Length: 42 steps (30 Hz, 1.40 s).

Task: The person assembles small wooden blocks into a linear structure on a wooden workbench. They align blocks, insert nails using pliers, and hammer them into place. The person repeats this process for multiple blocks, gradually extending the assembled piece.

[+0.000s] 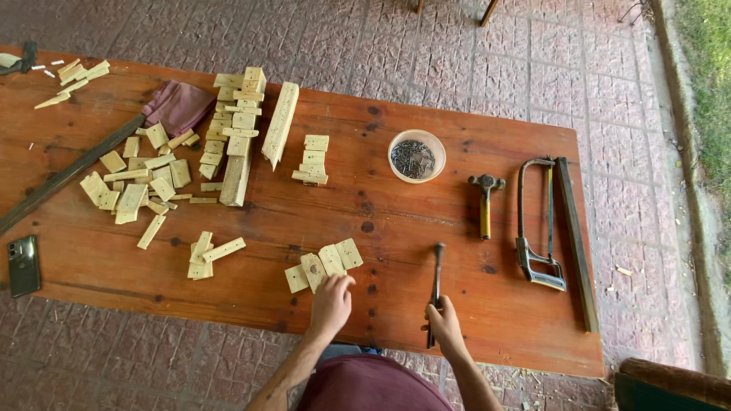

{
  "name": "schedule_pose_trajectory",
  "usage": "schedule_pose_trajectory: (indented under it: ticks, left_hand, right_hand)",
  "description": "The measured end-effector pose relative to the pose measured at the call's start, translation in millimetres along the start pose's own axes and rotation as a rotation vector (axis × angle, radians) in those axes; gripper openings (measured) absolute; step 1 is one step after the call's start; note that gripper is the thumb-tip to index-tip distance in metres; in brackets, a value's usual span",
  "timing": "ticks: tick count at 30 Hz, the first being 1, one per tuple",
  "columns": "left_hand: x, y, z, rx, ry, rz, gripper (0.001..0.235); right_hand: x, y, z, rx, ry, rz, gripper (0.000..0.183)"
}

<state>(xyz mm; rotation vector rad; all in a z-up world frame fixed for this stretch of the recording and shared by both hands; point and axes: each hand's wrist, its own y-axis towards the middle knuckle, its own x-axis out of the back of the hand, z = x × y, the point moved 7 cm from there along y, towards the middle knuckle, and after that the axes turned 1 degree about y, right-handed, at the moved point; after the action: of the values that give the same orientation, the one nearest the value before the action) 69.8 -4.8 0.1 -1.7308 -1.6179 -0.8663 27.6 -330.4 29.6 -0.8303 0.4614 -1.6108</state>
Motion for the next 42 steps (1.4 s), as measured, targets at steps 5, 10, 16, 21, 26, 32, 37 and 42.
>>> schedule_pose_trajectory:
  ticks: [5,10,16,21,26,32,37,42]
  left_hand:
    - [46.2,41.4,-1.0,-0.051,0.089,-0.192,0.029]
    - [36.7,70.6,14.8,0.034,0.135,-0.024,0.075]
    - [6.4,69.0,43.8,-0.126,0.174,0.037,0.099]
    - [12.3,57.2,41.7,-0.264,0.115,0.259,0.111]
    - [29.2,44.7,49.3,-0.28,0.177,0.27,0.117]
    - [26.8,46.7,46.7,-0.237,0.308,0.363,0.114]
    - [24.7,48.0,39.0,-0.217,0.469,0.396,0.121]
    - [27.2,46.1,32.4,-0.205,0.544,0.38,0.132]
  right_hand:
    - [-20.7,14.9,20.4,0.145,-0.275,0.003,0.031]
    - [-23.3,62.8,24.4,0.381,-0.667,-0.143,0.046]
    - [-34.9,66.8,18.6,0.376,-0.976,-0.158,0.039]
    - [-54.2,86.8,4.6,0.312,-1.316,-0.042,0.034]
    - [-66.4,116.7,-3.0,0.22,-1.394,-0.058,0.03]
    - [-146.2,85.8,90.0,0.513,-0.964,-0.103,0.029]
    - [-208.3,93.8,115.0,0.776,-0.862,0.089,0.036]
    - [-221.2,91.2,119.8,0.417,-0.953,0.448,0.056]
